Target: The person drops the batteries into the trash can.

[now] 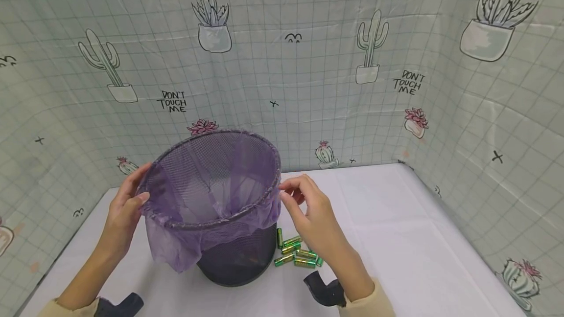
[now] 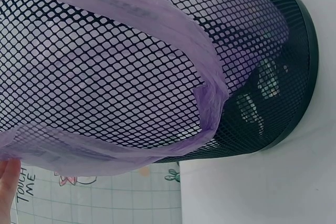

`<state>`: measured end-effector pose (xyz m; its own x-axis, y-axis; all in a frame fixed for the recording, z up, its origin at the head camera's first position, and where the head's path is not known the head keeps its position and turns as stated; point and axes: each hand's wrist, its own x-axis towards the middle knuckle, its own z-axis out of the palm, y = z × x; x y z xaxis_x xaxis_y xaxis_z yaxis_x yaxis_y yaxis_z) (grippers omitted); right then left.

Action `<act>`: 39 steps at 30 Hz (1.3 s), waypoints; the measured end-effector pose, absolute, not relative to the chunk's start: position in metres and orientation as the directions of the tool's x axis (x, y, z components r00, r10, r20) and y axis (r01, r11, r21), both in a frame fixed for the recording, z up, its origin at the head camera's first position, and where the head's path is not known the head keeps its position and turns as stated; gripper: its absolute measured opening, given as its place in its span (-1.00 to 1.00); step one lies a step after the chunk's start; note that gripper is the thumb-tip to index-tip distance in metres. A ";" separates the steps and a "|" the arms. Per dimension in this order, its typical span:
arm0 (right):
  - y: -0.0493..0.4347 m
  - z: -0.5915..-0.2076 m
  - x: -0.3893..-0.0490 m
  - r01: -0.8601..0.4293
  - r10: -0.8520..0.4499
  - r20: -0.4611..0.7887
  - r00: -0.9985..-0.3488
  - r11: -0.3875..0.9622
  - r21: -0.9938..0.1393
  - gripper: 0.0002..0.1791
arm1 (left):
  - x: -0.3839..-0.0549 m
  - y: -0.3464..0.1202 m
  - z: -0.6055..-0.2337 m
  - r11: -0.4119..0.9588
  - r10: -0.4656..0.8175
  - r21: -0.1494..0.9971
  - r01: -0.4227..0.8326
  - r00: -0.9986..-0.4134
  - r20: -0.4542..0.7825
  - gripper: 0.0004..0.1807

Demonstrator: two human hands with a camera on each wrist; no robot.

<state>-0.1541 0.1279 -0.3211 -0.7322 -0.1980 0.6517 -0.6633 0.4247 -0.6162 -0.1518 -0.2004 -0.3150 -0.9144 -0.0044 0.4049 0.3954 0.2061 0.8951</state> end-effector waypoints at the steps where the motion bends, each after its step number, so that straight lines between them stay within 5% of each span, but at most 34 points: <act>1: 0.131 -0.325 -0.154 -0.644 -0.187 0.636 -0.748 0.434 -0.630 -0.82 | -0.152 -0.201 -0.315 0.209 -0.005 0.895 0.394 -0.915 0.404 -0.41; 14: 0.175 -0.385 -0.157 -0.391 -0.112 0.398 -0.911 0.547 -0.740 -0.85 | -0.152 -0.201 -0.314 0.223 -0.008 0.892 0.393 -0.914 0.405 -0.42; 21: 0.192 -0.413 -0.162 -0.175 -0.063 0.171 -0.983 0.588 -0.789 -0.75 | -0.152 -0.200 -0.316 0.204 -0.002 0.893 0.402 -0.912 0.411 -0.41; 31: 0.206 -0.447 -0.170 0.006 -0.071 -0.055 -0.996 0.563 -0.827 -0.67 | -0.153 -0.201 -0.316 0.203 -0.003 0.890 0.408 -0.909 0.417 -0.41; 39: 0.214 -0.465 -0.171 0.010 -0.161 -0.107 -0.981 0.508 -0.861 -0.61 | -0.153 -0.201 -0.316 0.202 -0.004 0.892 0.405 -0.910 0.414 -0.41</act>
